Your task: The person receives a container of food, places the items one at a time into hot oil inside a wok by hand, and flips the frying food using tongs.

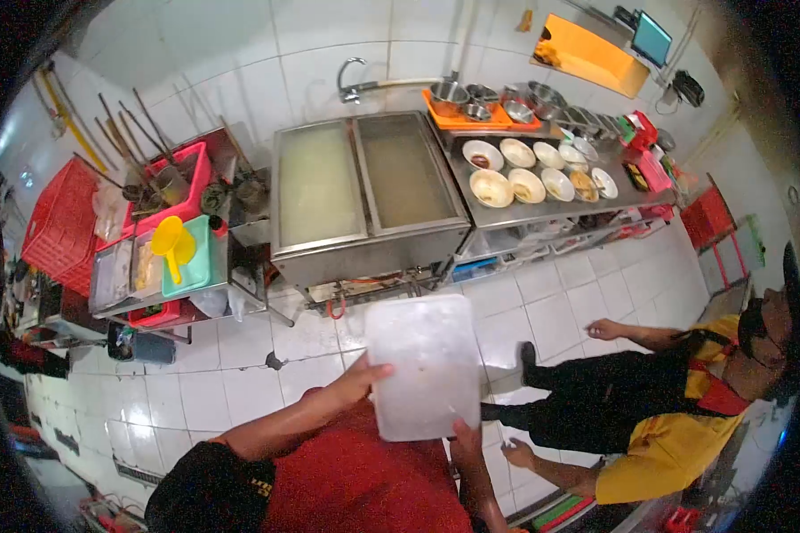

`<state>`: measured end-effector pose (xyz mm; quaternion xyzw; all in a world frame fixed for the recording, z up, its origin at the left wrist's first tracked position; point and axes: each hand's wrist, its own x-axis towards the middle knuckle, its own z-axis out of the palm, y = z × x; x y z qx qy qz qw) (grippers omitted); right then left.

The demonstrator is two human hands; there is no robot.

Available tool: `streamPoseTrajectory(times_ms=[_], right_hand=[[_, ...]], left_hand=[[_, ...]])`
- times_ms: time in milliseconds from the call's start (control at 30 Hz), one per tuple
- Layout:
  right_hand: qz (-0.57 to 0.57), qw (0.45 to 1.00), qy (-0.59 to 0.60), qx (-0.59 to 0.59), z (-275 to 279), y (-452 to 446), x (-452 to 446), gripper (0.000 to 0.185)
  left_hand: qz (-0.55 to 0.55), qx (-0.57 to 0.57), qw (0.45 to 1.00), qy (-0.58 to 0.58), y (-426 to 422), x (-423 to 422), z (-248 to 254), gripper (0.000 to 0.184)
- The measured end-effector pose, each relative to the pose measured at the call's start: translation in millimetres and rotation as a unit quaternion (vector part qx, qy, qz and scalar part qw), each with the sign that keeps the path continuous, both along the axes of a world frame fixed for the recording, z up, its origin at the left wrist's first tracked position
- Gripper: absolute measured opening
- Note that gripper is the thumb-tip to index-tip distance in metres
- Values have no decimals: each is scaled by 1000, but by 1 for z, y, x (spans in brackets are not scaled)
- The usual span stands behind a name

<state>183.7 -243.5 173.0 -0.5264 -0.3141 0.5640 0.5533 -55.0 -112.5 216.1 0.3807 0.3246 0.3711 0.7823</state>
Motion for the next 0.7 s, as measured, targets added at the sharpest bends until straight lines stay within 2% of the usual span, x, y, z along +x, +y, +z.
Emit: streamPoseTrajectory(times_ms=[33,100,133,200,233,267,300,333,367,400,433,467,500,533,567,667,700], right_hand=[[10,1000,1,3,5,14,-15,57],[126,981,129,-71,14,47,-47,63],[142,979,124,-72,11,59,-61,63],[270,949,54,-154,-2,83,-88,58],[285,945,50,-154,10,96,-106,58],[356,923,5,-146,33,108,-131,58],[421,896,-37,-138,44,118,-151,57],[431,891,-31,-141,33,127,-170,57],[480,871,-42,-100,14,134,-191,60],[526,847,-56,-55,5,140,-214,62],[564,822,-54,-48,25,145,-238,69],[576,814,-56,-42,43,143,-263,69],[578,796,-165,78,57,138,-288,72],[568,754,-263,201,65,135,-316,75],[551,703,-309,327,67,131,-345,79],[643,627,-296,325,60,102,-429,81],[682,623,-276,266,54,92,-457,85]], left_hand=[[10,3,1000,1,-6,-20,4,72],[136,-78,988,15,-17,-59,8,66],[206,-116,972,-9,-28,-73,13,60],[278,-101,954,-52,-48,-108,-5,59],[334,-79,938,-49,-62,-123,-8,59],[379,-97,919,-56,-76,-139,0,62],[421,-60,904,-45,-90,-157,-11,64],[459,-25,888,-30,-106,-175,-17,66],[467,-30,883,-20,-126,-191,-19,66],[525,-20,850,19,-141,-206,-19,66],[582,-2,811,53,-150,-224,-17,66],[594,2,802,51,-161,-242,-15,66],[623,-12,780,50,-176,-258,-14,65],[654,-26,754,48,-191,-271,-11,65],[681,-26,731,32,-203,-283,-10,62],[742,-63,667,-19,-245,-334,-37,61],[757,-55,651,-21,-257,-354,-43,61]])
